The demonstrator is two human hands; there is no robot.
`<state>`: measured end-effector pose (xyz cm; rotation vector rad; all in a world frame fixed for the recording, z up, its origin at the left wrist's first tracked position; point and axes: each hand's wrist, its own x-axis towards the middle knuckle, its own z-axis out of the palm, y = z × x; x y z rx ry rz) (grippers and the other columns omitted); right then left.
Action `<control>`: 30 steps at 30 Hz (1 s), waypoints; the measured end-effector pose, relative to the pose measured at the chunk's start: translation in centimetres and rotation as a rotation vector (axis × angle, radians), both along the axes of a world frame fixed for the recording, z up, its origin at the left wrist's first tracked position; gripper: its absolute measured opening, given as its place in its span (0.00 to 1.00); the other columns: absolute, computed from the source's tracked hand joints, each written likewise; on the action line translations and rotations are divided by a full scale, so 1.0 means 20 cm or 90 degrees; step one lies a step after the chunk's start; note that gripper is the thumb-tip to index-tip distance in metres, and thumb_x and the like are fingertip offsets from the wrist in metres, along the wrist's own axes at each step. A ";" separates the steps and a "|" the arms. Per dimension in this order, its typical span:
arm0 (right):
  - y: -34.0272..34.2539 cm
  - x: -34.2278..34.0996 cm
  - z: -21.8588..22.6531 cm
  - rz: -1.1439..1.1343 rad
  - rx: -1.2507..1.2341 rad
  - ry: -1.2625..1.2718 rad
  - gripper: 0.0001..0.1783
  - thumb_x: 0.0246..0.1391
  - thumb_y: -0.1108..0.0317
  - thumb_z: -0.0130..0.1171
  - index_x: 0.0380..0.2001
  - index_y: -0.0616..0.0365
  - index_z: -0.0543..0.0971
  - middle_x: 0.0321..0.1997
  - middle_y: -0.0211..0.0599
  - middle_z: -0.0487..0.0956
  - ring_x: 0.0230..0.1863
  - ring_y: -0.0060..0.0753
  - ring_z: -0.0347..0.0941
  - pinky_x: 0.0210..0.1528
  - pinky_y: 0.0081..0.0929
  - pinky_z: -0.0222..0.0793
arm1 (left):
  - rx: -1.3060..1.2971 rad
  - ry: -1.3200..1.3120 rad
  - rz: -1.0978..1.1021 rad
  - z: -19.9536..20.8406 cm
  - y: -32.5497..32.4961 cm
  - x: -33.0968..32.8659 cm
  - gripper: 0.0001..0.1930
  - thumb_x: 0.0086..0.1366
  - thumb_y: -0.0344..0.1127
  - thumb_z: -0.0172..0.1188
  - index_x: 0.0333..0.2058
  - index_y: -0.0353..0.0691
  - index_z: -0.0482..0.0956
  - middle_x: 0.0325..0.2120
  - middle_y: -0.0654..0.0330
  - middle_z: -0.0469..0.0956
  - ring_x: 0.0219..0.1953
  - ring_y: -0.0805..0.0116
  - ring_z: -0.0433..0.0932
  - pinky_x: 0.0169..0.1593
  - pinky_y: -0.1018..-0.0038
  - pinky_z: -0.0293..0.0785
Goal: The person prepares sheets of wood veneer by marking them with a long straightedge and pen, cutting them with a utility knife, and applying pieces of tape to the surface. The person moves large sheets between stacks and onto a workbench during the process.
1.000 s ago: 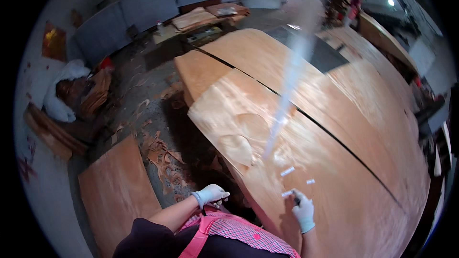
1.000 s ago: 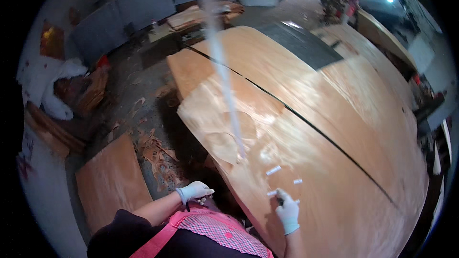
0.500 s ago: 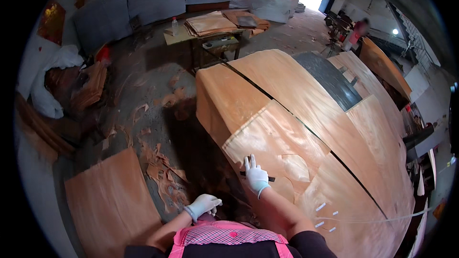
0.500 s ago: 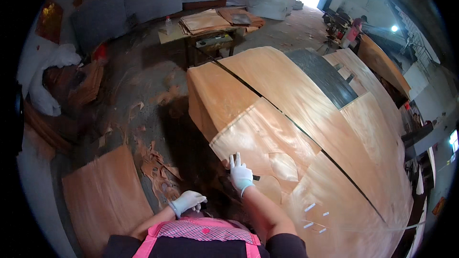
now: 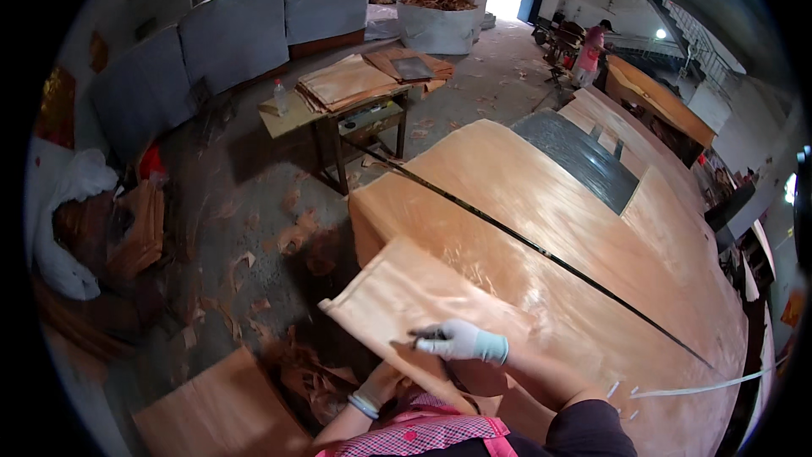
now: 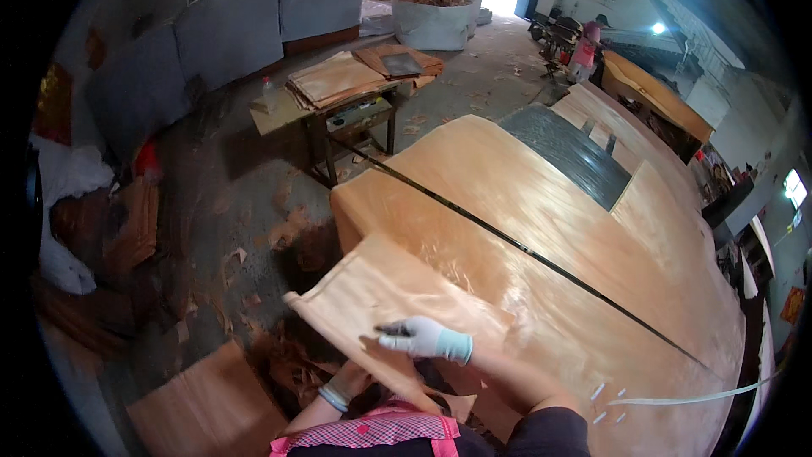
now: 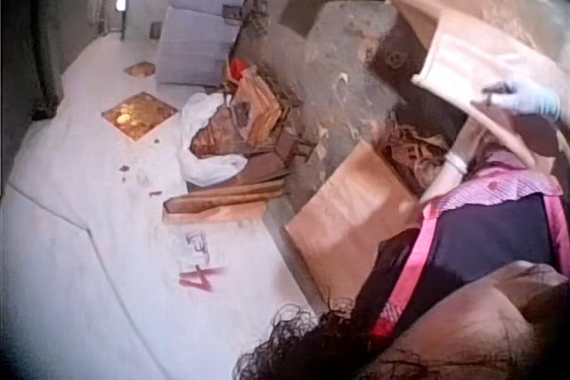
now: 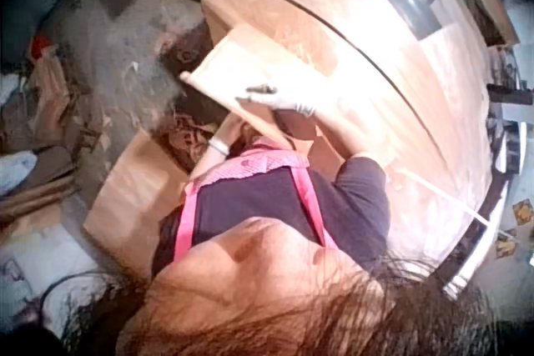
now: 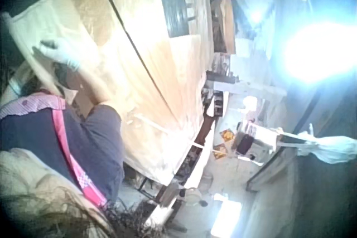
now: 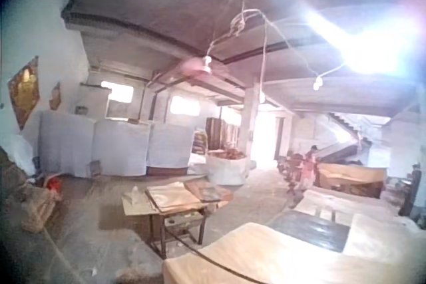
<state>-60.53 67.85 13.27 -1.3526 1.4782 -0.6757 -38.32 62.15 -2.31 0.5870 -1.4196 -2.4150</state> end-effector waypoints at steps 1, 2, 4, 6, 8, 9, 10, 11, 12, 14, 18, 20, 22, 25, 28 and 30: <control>-0.08 -0.11 -0.09 -0.080 -0.072 0.001 0.24 0.58 0.58 0.60 0.55 0.57 0.76 0.42 0.38 0.83 0.40 0.25 0.75 0.46 0.23 0.70 | -0.125 0.023 -0.002 0.08 -0.12 -0.08 0.23 0.65 0.55 0.57 0.44 0.40 0.71 0.32 0.61 0.75 0.27 0.78 0.73 0.27 0.83 0.66; -0.17 -0.21 -0.17 -0.146 -0.148 -0.001 0.21 0.59 0.61 0.58 0.54 0.58 0.76 0.42 0.36 0.84 0.39 0.24 0.75 0.45 0.22 0.70 | -0.031 0.020 0.100 0.10 -0.25 -0.12 0.17 0.65 0.50 0.58 0.37 0.41 0.72 0.25 0.63 0.74 0.24 0.78 0.72 0.23 0.81 0.65; -0.32 -0.37 -0.12 -0.328 -0.167 0.061 0.18 0.56 0.71 0.51 0.50 0.59 0.78 0.40 0.31 0.85 0.29 0.21 0.75 0.34 0.20 0.72 | 0.109 -0.035 0.334 0.29 -0.55 -0.20 0.08 0.65 0.39 0.61 0.31 0.43 0.76 0.17 0.66 0.72 0.16 0.77 0.69 0.18 0.80 0.65; -0.46 -0.49 -0.11 -0.573 -0.128 -0.048 0.16 0.60 0.68 0.50 0.49 0.57 0.80 0.33 0.25 0.84 0.19 0.11 0.64 0.22 0.15 0.62 | 0.090 -0.057 0.404 0.44 -0.86 -0.17 0.06 0.64 0.36 0.61 0.33 0.42 0.76 0.20 0.65 0.74 0.14 0.78 0.67 0.17 0.82 0.64; -0.57 -0.65 -0.28 -0.706 -0.219 -0.057 0.15 0.63 0.65 0.50 0.45 0.60 0.80 0.32 0.30 0.84 0.15 0.14 0.62 0.18 0.17 0.59 | 0.084 -0.032 0.505 0.45 -1.15 -0.10 0.07 0.65 0.37 0.60 0.38 0.43 0.75 0.25 0.65 0.75 0.15 0.78 0.68 0.16 0.83 0.62; -0.69 -0.65 -0.32 -0.754 -0.200 -0.142 0.14 0.63 0.64 0.50 0.45 0.60 0.80 0.31 0.33 0.83 0.15 0.14 0.61 0.16 0.17 0.57 | 0.061 -0.037 0.560 0.42 -1.32 0.00 0.08 0.66 0.39 0.59 0.39 0.43 0.74 0.25 0.65 0.75 0.15 0.78 0.67 0.16 0.84 0.60; -0.78 -0.65 -0.37 -0.810 -0.173 -0.216 0.14 0.64 0.63 0.50 0.44 0.60 0.79 0.31 0.36 0.83 0.14 0.14 0.60 0.15 0.17 0.55 | 0.047 -0.043 0.604 0.41 -1.46 0.05 0.08 0.67 0.40 0.58 0.39 0.44 0.74 0.25 0.65 0.74 0.15 0.79 0.66 0.15 0.85 0.58; -0.89 -0.63 -0.43 -0.805 -0.163 -0.234 0.15 0.64 0.62 0.49 0.43 0.60 0.79 0.30 0.37 0.82 0.13 0.15 0.60 0.14 0.18 0.55 | 0.059 -0.050 0.648 0.41 -1.60 0.13 0.08 0.67 0.39 0.58 0.40 0.44 0.74 0.26 0.65 0.75 0.16 0.78 0.67 0.16 0.84 0.59; -1.00 -0.60 -0.50 -0.801 -0.155 -0.248 0.15 0.64 0.61 0.49 0.42 0.60 0.79 0.29 0.38 0.82 0.12 0.17 0.61 0.14 0.19 0.55 | 0.074 -0.054 0.690 0.47 -1.70 0.19 0.07 0.66 0.38 0.59 0.40 0.45 0.74 0.28 0.64 0.76 0.17 0.77 0.68 0.17 0.82 0.61; -1.25 -0.58 -0.72 -0.778 -0.137 -0.220 0.16 0.64 0.60 0.49 0.42 0.59 0.79 0.29 0.38 0.83 0.13 0.19 0.61 0.15 0.21 0.57 | 0.066 -0.049 0.771 0.55 -1.90 0.23 0.09 0.67 0.40 0.58 0.44 0.49 0.73 0.32 0.68 0.77 0.23 0.80 0.70 0.22 0.83 0.62; -1.88 -0.41 -0.63 -0.675 -0.053 -0.352 0.15 0.63 0.60 0.52 0.44 0.58 0.79 0.27 0.36 0.82 0.13 0.19 0.63 0.16 0.21 0.58 | 0.014 -0.050 0.843 0.55 -2.27 0.43 0.09 0.67 0.41 0.57 0.44 0.51 0.74 0.33 0.70 0.77 0.24 0.82 0.70 0.23 0.83 0.62; -2.14 -0.49 -0.64 -0.657 0.019 -0.322 0.15 0.63 0.60 0.53 0.48 0.54 0.79 0.22 0.32 0.79 0.14 0.20 0.63 0.16 0.21 0.59 | 0.026 -0.052 0.841 0.52 -2.47 0.42 0.08 0.67 0.41 0.57 0.43 0.50 0.74 0.32 0.69 0.78 0.22 0.82 0.69 0.22 0.83 0.61; -2.40 -0.53 -0.68 -0.653 -0.032 -0.270 0.20 0.63 0.59 0.53 0.57 0.45 0.73 0.19 0.27 0.72 0.16 0.23 0.69 0.15 0.21 0.59 | 0.002 -0.054 0.829 0.56 -2.67 0.38 0.07 0.67 0.40 0.57 0.42 0.50 0.74 0.31 0.69 0.77 0.21 0.82 0.69 0.22 0.83 0.61; -2.70 -0.58 -0.67 -0.695 0.047 -0.479 0.27 0.64 0.57 0.51 0.65 0.38 0.60 0.32 0.28 0.71 0.20 0.28 0.74 0.13 0.22 0.59 | -0.026 -0.080 0.801 0.62 -3.04 0.27 0.08 0.68 0.40 0.57 0.42 0.48 0.74 0.29 0.68 0.77 0.22 0.80 0.70 0.21 0.82 0.62; -2.91 -0.66 -0.74 -0.895 0.016 -0.554 0.19 0.64 0.58 0.51 0.57 0.40 0.66 0.36 0.28 0.72 0.28 0.31 0.76 0.15 0.25 0.61 | -0.009 -0.118 0.760 0.69 -3.43 -0.01 0.08 0.68 0.39 0.56 0.41 0.45 0.74 0.29 0.66 0.77 0.23 0.77 0.71 0.21 0.80 0.65; -3.01 -0.74 -0.80 -1.007 -0.008 -0.602 0.17 0.64 0.59 0.49 0.55 0.42 0.68 0.35 0.30 0.73 0.27 0.30 0.75 0.15 0.26 0.61 | -0.018 -0.094 0.599 0.77 -3.68 -0.25 0.10 0.68 0.43 0.56 0.40 0.44 0.73 0.29 0.65 0.74 0.24 0.77 0.70 0.25 0.81 0.67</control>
